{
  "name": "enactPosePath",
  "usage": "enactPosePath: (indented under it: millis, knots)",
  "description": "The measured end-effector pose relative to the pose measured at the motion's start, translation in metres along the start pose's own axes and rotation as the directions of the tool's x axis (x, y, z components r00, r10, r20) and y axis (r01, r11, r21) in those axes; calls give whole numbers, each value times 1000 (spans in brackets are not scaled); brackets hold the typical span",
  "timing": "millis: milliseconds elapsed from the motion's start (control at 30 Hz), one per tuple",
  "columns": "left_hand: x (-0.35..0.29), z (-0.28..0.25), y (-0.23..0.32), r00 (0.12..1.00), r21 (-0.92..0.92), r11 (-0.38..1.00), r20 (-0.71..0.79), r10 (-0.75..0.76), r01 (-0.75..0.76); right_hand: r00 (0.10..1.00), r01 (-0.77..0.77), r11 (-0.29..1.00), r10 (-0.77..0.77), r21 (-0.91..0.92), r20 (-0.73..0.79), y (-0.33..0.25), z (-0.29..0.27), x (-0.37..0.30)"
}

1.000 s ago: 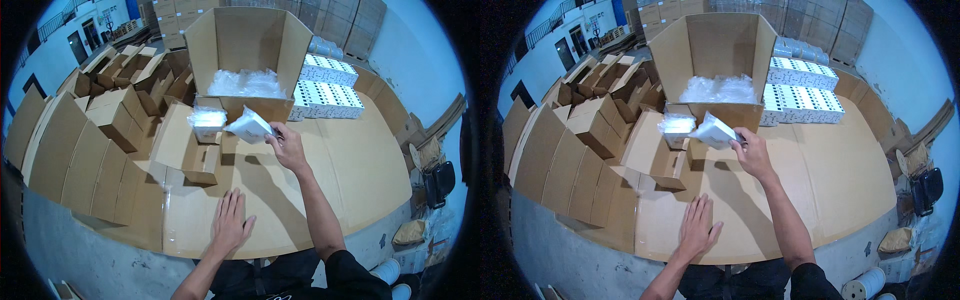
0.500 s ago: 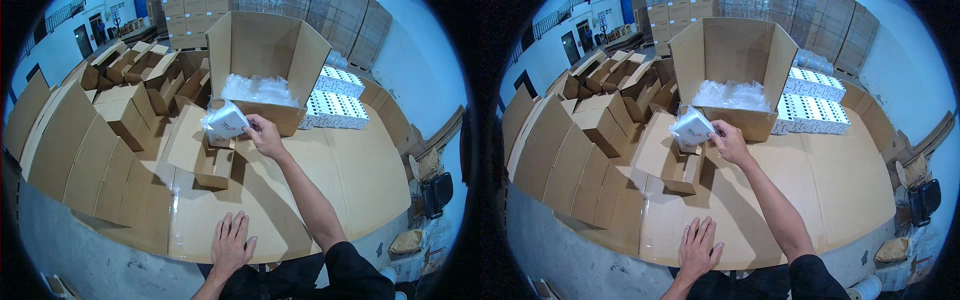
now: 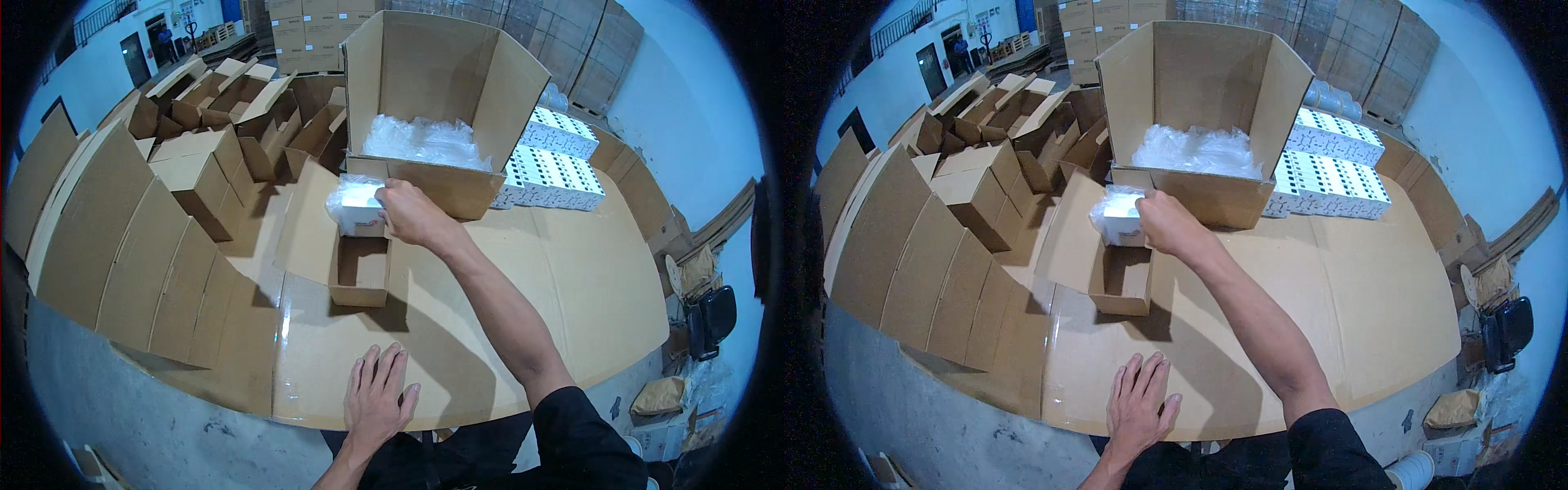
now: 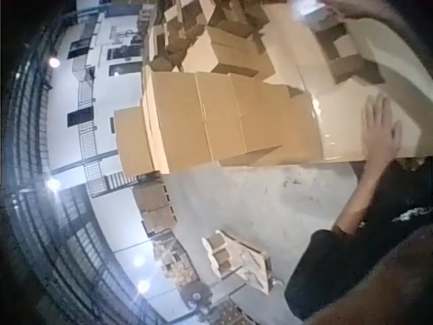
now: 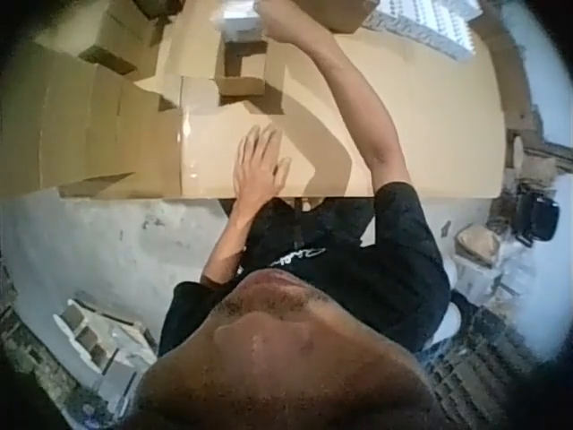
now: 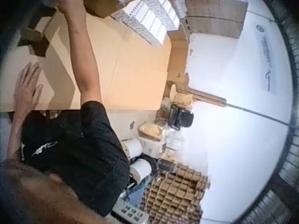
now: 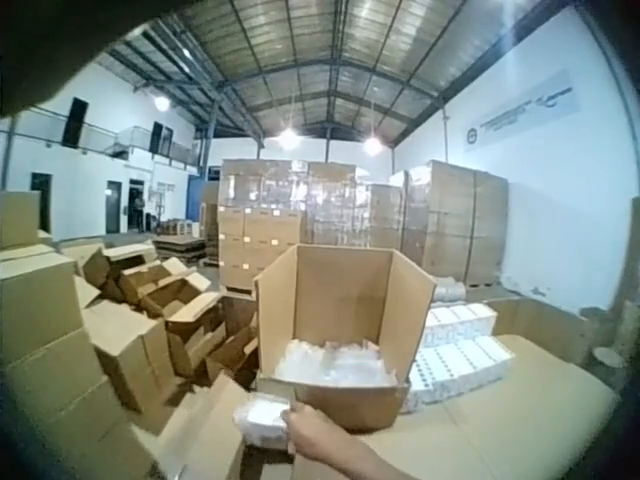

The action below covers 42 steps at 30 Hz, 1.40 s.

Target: Packing small white electronics boxes into bubble wrap bags and then into larger shipping boxes.

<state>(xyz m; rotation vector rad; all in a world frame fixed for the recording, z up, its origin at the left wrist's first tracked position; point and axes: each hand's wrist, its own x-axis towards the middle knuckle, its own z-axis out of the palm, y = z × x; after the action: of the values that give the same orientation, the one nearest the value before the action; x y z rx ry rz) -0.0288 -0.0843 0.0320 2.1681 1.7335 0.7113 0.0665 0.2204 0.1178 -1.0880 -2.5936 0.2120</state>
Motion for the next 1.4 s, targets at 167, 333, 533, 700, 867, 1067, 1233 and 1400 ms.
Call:
enactPosePath:
  millis: [167,333,533,700,867,1067,1233,1400]
  knots:
    - [1,0,1,1000,12,1000,-5,4,-4,993,-8,999,3,-46,-120,-8,22,-1]
    - [1,0,0,1000,15,1000,12,-1,0,981,-77,995,65,-62,-183,-15,29,-1]
    - [0,-1,1,1000,-10,1000,-1,-18,18,973,-64,996,49,-57,-226,-20,34,-4]
    - [1,-1,4,1000,-10,1000,-15,-23,23,951,-151,980,108,-128,-290,-25,47,3]
    - [5,-1,9,999,38,999,25,-25,24,951,-223,974,209,-38,-230,-29,31,-6]
    - [15,7,11,997,127,991,59,-55,48,947,-84,955,166,284,-277,-2,26,-63]
    - [52,29,8,997,97,995,70,-12,5,889,-120,890,293,439,-351,57,19,-149]
    - [109,54,8,996,98,992,59,71,-77,827,-286,809,479,513,-294,113,11,-200]
